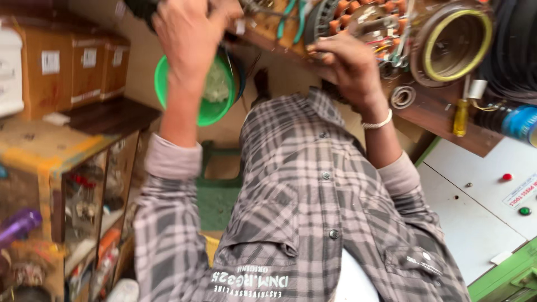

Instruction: The person strips and twists wires, then uses pliers and scissors to cut and connect them to a motor stator. They wrap connections with tape and handle various motor components on a cluttered workbench.

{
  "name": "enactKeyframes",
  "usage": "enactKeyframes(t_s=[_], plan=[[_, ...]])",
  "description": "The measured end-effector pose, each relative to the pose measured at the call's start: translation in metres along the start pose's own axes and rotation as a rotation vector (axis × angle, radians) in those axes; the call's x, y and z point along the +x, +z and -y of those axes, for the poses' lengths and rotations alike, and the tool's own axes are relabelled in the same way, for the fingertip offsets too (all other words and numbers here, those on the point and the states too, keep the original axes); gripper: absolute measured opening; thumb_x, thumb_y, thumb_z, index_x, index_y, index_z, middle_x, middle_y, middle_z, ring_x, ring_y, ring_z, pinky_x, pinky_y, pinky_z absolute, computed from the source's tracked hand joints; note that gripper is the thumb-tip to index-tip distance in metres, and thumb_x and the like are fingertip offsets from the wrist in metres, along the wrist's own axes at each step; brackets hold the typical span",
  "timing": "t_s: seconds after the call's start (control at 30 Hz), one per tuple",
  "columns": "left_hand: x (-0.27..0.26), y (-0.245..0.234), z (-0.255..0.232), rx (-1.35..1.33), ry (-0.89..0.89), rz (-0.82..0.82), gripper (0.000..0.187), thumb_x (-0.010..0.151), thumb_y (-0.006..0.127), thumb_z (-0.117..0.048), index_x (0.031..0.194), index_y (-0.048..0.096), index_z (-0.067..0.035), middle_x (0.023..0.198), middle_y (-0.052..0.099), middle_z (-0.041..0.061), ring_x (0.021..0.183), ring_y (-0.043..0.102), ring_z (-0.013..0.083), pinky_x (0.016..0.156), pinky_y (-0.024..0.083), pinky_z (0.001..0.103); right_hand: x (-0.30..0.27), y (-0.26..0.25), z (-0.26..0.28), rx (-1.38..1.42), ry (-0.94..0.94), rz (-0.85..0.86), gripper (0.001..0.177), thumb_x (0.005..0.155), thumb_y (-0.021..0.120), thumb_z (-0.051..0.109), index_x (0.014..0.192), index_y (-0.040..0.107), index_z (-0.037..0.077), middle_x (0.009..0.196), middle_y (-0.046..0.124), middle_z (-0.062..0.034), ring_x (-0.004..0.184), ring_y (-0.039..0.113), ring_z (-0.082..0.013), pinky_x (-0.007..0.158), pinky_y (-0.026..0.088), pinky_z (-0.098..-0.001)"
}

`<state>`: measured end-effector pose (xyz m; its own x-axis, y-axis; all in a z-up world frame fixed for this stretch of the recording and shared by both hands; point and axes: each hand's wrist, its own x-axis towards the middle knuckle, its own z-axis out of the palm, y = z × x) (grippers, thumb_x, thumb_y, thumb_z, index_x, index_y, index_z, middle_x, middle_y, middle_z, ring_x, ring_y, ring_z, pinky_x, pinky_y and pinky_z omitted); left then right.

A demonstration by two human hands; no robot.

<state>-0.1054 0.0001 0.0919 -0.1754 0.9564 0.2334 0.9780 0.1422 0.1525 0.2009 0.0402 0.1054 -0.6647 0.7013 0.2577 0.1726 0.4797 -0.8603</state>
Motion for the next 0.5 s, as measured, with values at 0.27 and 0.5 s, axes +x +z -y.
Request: enactKeyframes(t_s=[0.27, 0.5], plan=[[-0.079, 0.046, -0.093, -1.157, -0.415, 0.449, 0.057, 0.101, 0.060, -0.021, 0.155, 0.045, -0.015, 0.133, 0.069, 0.009, 0.110, 0.069, 0.0253, 0.094, 0.057, 0.039, -0.045, -0.078, 0.025, -0.199, 0.180, -0.491, 0.027, 0.117, 0.045, 0.002, 0.136, 0.062, -0.007, 0.131, 0.069, -0.0172, 0.121, 0.067, -0.0228, 0.110, 0.055, -0.0363], [-0.098, 0.115, -0.130, -2.120, -0.768, 0.499, 0.053, 0.107, 0.056, -0.036, 0.146, 0.052, 0.000, 0.124, 0.069, 0.011, 0.107, 0.066, 0.0188, 0.092, 0.054, 0.034, -0.035, -0.093, -0.084, 0.183, 0.500, -0.212, 0.024, 0.122, 0.053, 0.019, 0.128, 0.065, -0.001, 0.112, 0.069, -0.0006, 0.097, 0.065, -0.0088, 0.084, 0.056, -0.0259]])
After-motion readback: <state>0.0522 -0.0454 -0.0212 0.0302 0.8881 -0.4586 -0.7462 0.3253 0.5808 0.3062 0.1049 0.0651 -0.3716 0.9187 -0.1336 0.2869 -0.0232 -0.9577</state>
